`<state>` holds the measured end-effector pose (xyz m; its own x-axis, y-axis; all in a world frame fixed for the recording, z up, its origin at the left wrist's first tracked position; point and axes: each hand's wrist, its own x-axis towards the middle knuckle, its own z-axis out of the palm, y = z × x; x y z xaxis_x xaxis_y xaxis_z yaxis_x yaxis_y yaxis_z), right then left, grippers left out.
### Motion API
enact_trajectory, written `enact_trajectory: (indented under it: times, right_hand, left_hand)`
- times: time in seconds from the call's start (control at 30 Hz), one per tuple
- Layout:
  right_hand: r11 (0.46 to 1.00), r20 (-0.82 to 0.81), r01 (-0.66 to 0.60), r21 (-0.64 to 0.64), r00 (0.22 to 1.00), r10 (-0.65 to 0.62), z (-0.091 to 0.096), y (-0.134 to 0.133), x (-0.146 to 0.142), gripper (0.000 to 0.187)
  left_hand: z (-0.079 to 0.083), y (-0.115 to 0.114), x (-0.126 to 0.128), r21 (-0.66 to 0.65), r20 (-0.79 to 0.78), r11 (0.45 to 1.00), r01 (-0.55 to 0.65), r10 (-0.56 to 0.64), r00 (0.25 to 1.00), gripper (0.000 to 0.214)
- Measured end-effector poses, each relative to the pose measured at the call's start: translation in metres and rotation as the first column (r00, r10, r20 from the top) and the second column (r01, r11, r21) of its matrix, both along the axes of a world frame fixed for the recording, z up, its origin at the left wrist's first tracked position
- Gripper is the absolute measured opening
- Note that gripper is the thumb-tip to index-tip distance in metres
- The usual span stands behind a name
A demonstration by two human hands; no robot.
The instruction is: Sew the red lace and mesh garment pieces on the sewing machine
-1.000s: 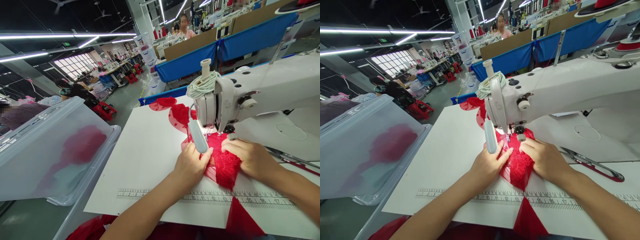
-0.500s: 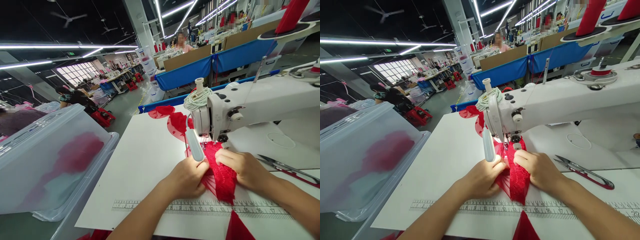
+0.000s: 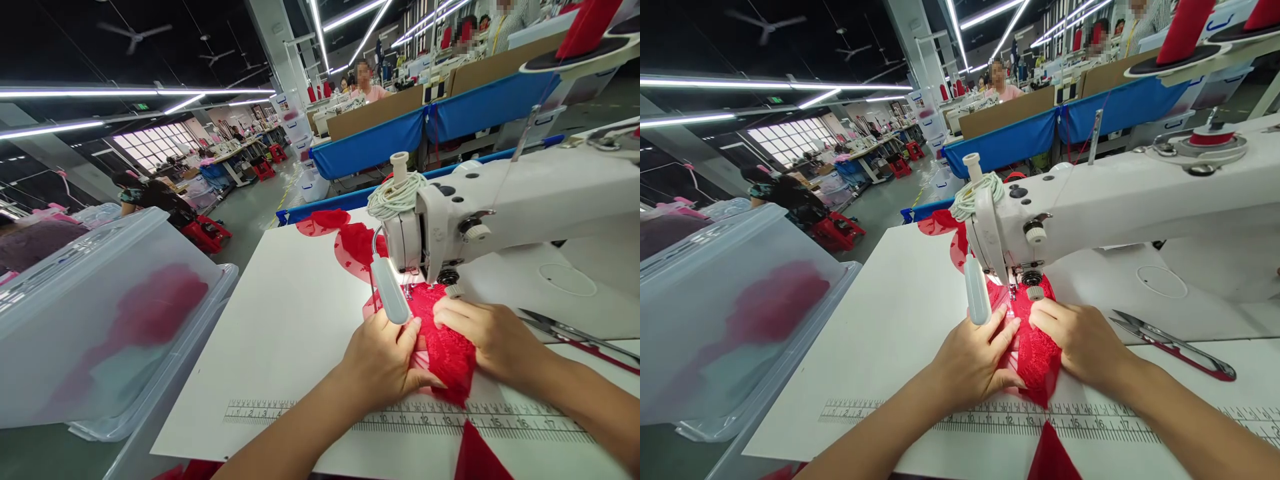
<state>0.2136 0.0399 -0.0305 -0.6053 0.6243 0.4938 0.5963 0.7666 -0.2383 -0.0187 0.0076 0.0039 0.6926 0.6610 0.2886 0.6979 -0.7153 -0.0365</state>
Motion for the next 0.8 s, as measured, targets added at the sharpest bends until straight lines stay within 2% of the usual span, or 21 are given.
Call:
enact_trajectory:
  times: [0.17, 0.33, 0.43, 0.6, 0.7, 0.8]
  right_hand:
    - [1.000, 0.002, 0.009, 0.009, 1.000, -0.009, 0.002, 0.000, 0.000, 0.016]
    - [0.998, -0.017, 0.021, 0.052, 1.000, -0.020, 0.001, 0.001, 0.000, 0.014]
    - [0.997, -0.022, 0.021, 0.076, 1.000, -0.019, 0.007, 0.001, 0.000, 0.016]
    - [0.999, 0.025, -0.009, 0.050, 1.000, 0.007, 0.019, 0.001, 0.001, 0.021]
    - [1.000, 0.027, 0.011, 0.025, 1.000, -0.012, 0.020, 0.002, 0.001, 0.021]
    - [1.000, 0.017, 0.016, 0.014, 1.000, -0.016, 0.018, 0.003, 0.000, 0.021]
  left_hand:
    - [-0.002, 0.000, -0.001, 0.069, 0.049, 0.997, 0.016, -0.020, 0.999, 0.086]
    - [-0.003, 0.000, -0.002, 0.083, 0.050, 0.996, 0.039, -0.044, 0.998, 0.082]
    - [-0.003, -0.001, -0.002, 0.079, 0.043, 0.996, 0.041, -0.045, 0.998, 0.081]
    - [-0.004, -0.001, -0.002, 0.089, 0.072, 0.995, 0.034, -0.041, 0.997, 0.082]
    - [-0.006, 0.000, -0.003, 0.100, 0.088, 0.995, 0.024, -0.033, 0.996, 0.082]
    - [-0.008, 0.001, -0.004, 0.072, 0.040, 0.997, 0.002, -0.005, 0.999, 0.082]
